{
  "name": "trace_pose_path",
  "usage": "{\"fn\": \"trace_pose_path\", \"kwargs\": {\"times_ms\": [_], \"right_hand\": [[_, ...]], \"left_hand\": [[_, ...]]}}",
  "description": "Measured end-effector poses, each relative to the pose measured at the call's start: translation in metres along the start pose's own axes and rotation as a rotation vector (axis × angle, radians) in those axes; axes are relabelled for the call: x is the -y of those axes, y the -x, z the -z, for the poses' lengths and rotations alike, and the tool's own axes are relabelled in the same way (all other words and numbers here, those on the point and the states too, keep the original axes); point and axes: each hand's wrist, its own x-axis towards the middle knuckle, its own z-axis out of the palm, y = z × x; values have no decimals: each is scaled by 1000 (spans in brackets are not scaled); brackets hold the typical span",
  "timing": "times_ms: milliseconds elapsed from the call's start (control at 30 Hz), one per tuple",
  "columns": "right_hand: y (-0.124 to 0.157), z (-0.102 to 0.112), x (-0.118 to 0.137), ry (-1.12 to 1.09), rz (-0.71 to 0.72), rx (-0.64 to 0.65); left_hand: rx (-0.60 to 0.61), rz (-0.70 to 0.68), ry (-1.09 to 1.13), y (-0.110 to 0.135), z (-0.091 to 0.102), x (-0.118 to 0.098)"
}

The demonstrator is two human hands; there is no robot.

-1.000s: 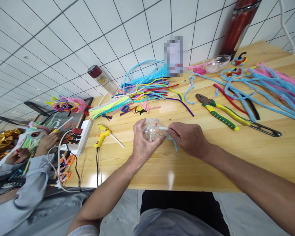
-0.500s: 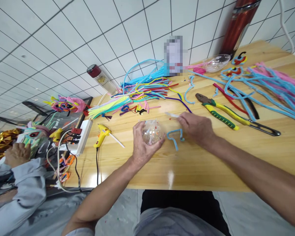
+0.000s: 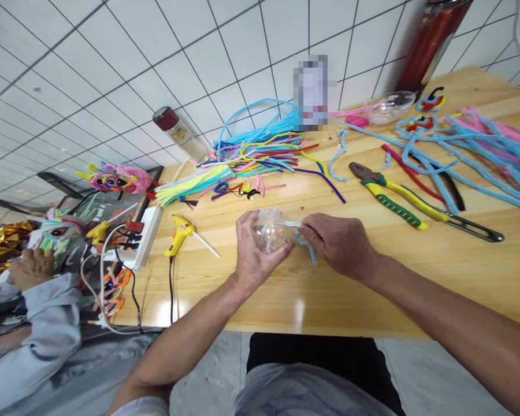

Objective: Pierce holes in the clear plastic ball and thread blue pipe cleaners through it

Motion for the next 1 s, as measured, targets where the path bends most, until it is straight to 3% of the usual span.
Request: {"fn": "trace_pose_path", "kwargs": {"times_ms": [200,333,500,833,1000], "right_hand": [[1,1,0,-70,52,16],[1,-1,-3,-22,-10,-18],[1,-1,-2,-103,45,38],[3,-4,2,7,33,-14],[-3,-6,-17,126,-185,-58]], "left_hand": [[-9,-2,33,1,0,1],[0,3,50,1,0,2],[0,10,31,2,0,4],[4,23,11,0,0,3],[-9,2,40,3,1,3]]}}
